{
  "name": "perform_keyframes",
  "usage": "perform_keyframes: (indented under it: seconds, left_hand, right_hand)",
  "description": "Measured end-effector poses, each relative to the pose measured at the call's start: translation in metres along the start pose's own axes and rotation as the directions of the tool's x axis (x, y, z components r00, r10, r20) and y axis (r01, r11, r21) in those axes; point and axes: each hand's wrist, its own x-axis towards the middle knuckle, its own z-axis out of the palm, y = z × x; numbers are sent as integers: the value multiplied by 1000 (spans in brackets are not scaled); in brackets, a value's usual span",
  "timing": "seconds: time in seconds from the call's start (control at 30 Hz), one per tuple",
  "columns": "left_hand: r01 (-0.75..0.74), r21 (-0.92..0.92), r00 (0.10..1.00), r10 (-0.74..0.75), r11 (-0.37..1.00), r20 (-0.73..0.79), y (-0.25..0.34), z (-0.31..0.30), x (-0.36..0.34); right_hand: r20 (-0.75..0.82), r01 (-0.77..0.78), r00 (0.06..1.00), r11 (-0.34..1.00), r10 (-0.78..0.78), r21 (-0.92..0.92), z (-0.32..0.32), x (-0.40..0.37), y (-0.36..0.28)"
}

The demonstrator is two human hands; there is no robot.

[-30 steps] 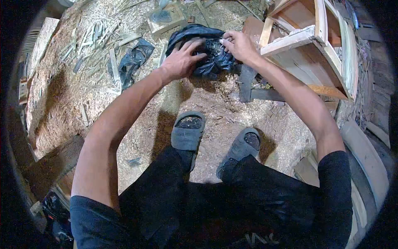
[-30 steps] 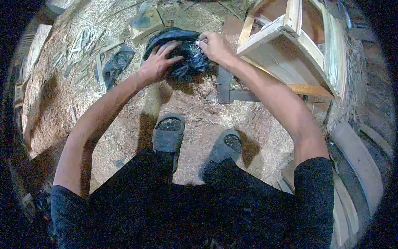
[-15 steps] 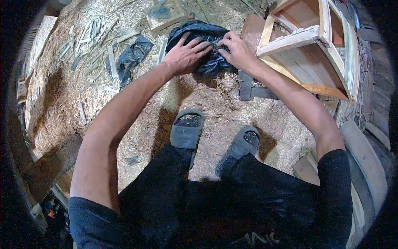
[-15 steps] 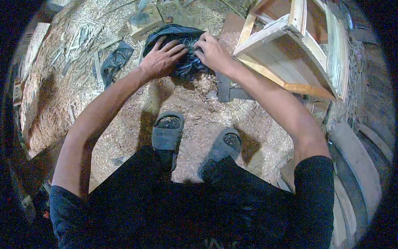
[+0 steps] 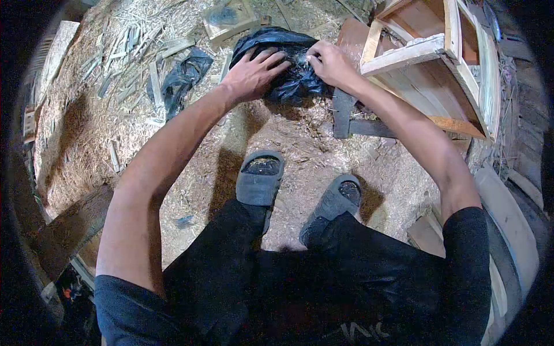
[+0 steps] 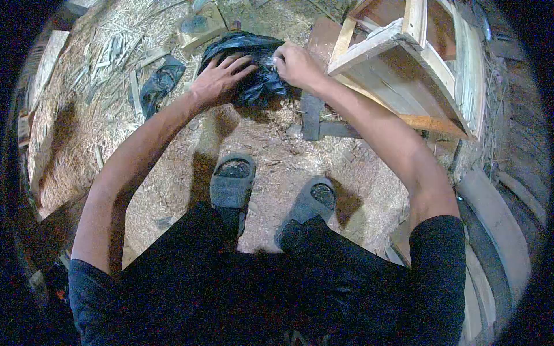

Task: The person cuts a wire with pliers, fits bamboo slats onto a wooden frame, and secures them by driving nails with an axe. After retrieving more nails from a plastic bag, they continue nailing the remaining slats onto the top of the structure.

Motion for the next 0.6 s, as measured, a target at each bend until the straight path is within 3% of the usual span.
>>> perform_keyframes:
  seconds: [0.2, 0.3, 0.4, 0.5, 0.6]
  left_hand:
    - [10, -23, 1000, -10, 1000, -9, 0, 3, 1]
    - [32, -40, 999, -32, 999, -2, 3, 3, 2]
    - [35, -42, 999, -36, 999, -10, 3, 2, 3]
    - [38, -30, 999, -38, 999, -2, 4, 1, 2]
    - [47, -36, 999, -47, 998, -3, 6, 2, 3]
  right_hand:
    - [15, -64, 998, 998, 63, 0, 1, 3, 12]
    - [71, -147, 987, 988, 144, 48, -4, 1, 9]
    - [26, -141, 990, 979, 139, 146, -9, -3, 3]
    - [-124, 103, 988, 991, -92, 84, -7, -7, -3]
    - [-50, 76, 996, 997, -75, 8, -6, -12, -8]
